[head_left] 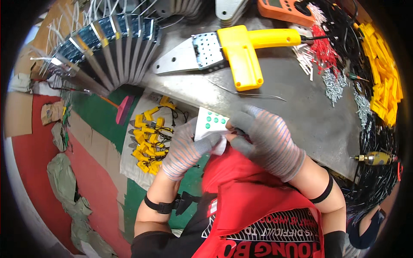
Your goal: Assembling a handheld industrial tool or electronic hardware component involving filing, soldering, and screw fastening.
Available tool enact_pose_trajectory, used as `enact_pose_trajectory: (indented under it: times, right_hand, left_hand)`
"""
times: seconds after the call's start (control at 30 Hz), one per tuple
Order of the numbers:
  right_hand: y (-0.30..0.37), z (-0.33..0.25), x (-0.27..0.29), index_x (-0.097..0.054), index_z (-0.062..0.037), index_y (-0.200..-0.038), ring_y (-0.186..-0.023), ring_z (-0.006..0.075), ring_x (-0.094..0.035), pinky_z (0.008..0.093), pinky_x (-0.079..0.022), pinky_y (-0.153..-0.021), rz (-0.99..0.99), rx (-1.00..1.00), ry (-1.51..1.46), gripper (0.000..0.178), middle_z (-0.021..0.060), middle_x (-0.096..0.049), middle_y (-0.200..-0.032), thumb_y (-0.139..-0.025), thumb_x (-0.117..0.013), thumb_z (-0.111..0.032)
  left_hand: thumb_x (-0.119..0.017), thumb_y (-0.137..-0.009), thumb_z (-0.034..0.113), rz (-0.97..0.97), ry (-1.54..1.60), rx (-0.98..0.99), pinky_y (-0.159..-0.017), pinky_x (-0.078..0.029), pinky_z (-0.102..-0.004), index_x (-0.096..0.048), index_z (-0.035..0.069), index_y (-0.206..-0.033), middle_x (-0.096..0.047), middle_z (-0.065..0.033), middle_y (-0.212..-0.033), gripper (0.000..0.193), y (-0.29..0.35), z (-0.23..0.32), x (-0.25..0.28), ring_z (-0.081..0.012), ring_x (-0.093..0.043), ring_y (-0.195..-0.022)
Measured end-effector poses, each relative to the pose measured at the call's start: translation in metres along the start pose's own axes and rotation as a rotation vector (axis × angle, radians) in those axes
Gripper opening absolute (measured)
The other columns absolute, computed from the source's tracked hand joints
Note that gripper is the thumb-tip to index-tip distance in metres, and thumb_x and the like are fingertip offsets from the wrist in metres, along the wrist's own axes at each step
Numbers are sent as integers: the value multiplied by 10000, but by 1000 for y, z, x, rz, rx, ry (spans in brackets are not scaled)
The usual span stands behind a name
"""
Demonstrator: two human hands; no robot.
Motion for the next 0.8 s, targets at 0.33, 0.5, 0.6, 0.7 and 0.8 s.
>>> enact_pose_trajectory:
  times: [0.33, 0.5, 0.6, 0.7, 0.8]
  right_hand:
    - [-28, -20, -28, -601, -43, -909, -823, 365, -638, 447, -531, -685, -49, 39, 106, 240, 164, -613, -865, -798, -672, -243]
    - [-29, -22, -22, -613, -44, -851, -774, 357, -650, 438, -535, -672, -11, -9, 143, 212, 164, -621, -815, -780, -680, -232]
    - [-30, -16, -20, -604, -39, -809, -731, 340, -649, 439, -521, -640, 20, -15, 102, 177, 168, -608, -766, -783, -667, -202]
    - [-23, -7, 0, -613, -27, -790, -703, 338, -641, 434, -502, -606, 101, -41, 11, 165, 172, -615, -745, -787, -667, -184]
    - [-3, 1, 50, -625, -19, -821, -604, 205, -579, 341, -454, -563, 253, -167, -103, 80, 120, -594, -681, -787, -615, -91]
  left_hand:
    - [-708, -786, 79, 201, -497, -488, -592, -427, -329, -697, 45, -902, -572, -69, -744, 121, 19, 25, 17, -225, -544, -683]
    - [-715, -750, 55, 203, -703, -734, -644, -462, -366, -692, 45, -909, -623, -81, -790, 160, 22, 39, 13, -281, -578, -735]
    - [-731, -739, 64, 202, -639, -669, -656, -469, -369, -693, 54, -906, -639, -86, -805, 172, 18, 34, 18, -278, -590, -755]
    - [-720, -764, 110, 153, -736, -673, -734, -457, -327, -736, 53, -917, -645, -73, -837, 164, 21, 41, 15, -214, -583, -814]
    - [-727, -757, 115, 216, -716, -515, -763, -456, -318, -725, 36, -934, -640, -79, -857, 193, 25, 45, 34, -208, -585, -834]
Point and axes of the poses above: each hand's wrist, its own y-axis away from the middle knuckle, its own x-axis out of the back of the hand, z = x × y, the point moved 7 cm from there along -y, towards the middle knuckle
